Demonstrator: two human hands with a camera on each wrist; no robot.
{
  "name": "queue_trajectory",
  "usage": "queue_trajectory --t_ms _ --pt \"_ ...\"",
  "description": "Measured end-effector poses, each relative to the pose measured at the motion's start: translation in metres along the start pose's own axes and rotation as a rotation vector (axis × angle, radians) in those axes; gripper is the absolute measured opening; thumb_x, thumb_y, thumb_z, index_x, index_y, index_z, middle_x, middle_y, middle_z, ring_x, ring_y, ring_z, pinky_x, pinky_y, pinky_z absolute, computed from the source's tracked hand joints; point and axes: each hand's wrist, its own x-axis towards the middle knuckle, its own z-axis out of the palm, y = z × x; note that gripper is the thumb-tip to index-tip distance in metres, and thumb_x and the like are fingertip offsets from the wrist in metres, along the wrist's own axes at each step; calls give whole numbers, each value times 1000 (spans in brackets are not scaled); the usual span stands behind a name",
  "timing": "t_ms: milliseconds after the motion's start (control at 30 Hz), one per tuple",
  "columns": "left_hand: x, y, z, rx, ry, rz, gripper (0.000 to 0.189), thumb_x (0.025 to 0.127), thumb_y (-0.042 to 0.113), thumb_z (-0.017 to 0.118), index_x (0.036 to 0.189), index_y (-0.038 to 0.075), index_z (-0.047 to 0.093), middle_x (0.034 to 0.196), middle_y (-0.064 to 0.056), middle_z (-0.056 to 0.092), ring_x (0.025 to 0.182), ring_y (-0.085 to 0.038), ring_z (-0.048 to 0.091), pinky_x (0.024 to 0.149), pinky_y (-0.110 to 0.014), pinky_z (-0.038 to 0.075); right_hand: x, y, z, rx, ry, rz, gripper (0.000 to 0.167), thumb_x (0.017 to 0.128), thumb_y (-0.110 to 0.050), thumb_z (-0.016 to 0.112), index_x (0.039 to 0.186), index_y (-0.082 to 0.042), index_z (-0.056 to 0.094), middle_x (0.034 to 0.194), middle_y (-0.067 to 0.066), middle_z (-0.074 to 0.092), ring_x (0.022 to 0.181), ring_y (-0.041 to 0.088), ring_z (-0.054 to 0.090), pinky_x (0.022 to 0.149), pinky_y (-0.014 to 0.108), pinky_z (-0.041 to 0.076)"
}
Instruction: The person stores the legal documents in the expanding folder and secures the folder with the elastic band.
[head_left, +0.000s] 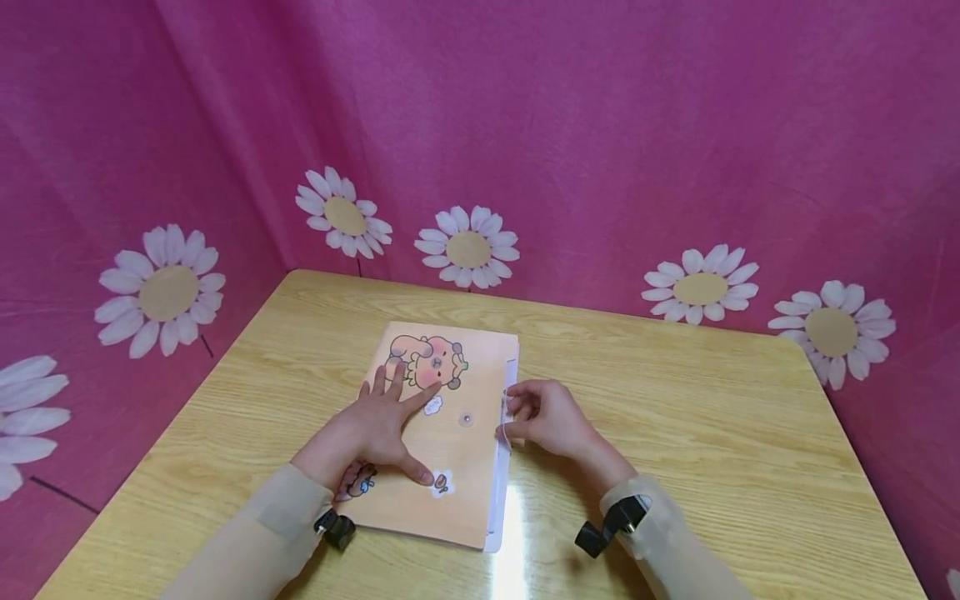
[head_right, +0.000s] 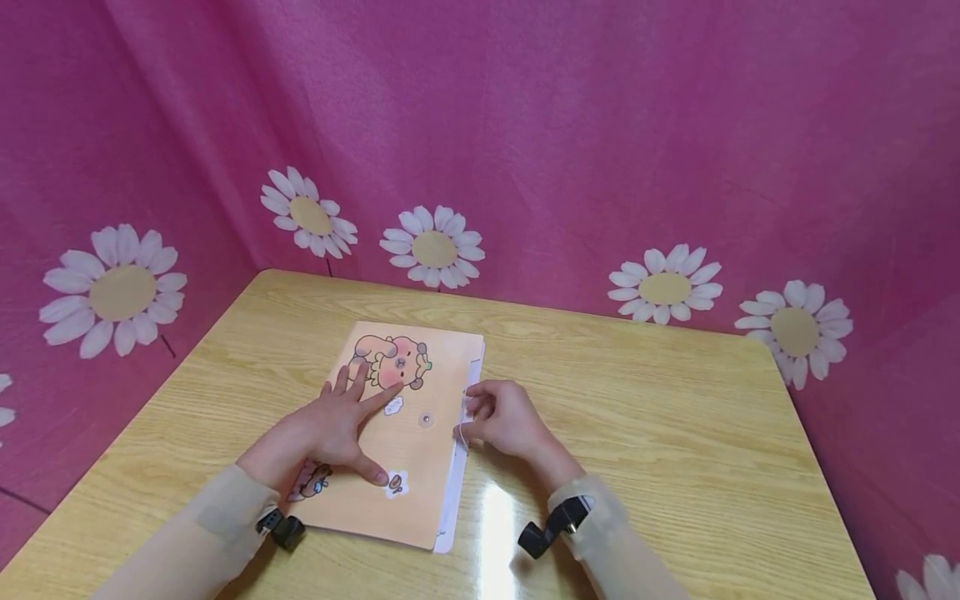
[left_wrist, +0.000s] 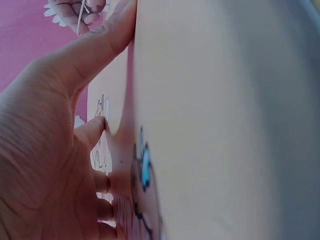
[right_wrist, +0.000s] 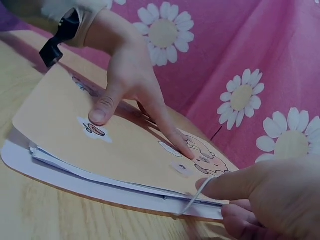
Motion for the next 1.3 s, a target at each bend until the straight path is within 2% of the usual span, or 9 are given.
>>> queue_trajectory --t_ms 267,567,900,1100,1300 --pt "1 -1 1 9 4 0 140 54 81 87 170 34 23 171 -30 -6 154 -56 -9 121 -68 7 8 -10 4 -90 -40 22 52 76 0 91 122 8 68 95 8 68 76 17 62 63 27 53" --pt "0 0 1 5 14 -5 141 53 81 87 170 34 24 171 -30 -4 154 -56 -7 121 -68 8 17 -19 12 -141 -73 -31 41 77 2 88 112 10 69 88 8 68 71 12 60 64 24 51" --pt "1 1 2 10 18 -4 140 53 82 87 170 34 25 172 -30 -2 155 -56 -6 121 -67 9 27 -26 15 -248 -136 -17 31 73 1 87 99 2 69 83 6 66 71 12 60 64 26 51" --pt "0 2 1 15 9 -10 140 54 82 86 170 35 23 172 -29 -4 155 -55 -8 121 -67 8 31 -26 15 -229 -171 -66 33 73 0 86 101 3 68 85 8 67 72 11 60 65 25 51" --pt "1 2 2 20 5 -20 140 53 84 85 170 36 23 172 -28 -5 155 -55 -9 122 -67 8 33 -22 18 -195 -178 -70 36 74 1 86 105 3 66 87 8 67 71 10 60 63 24 51"
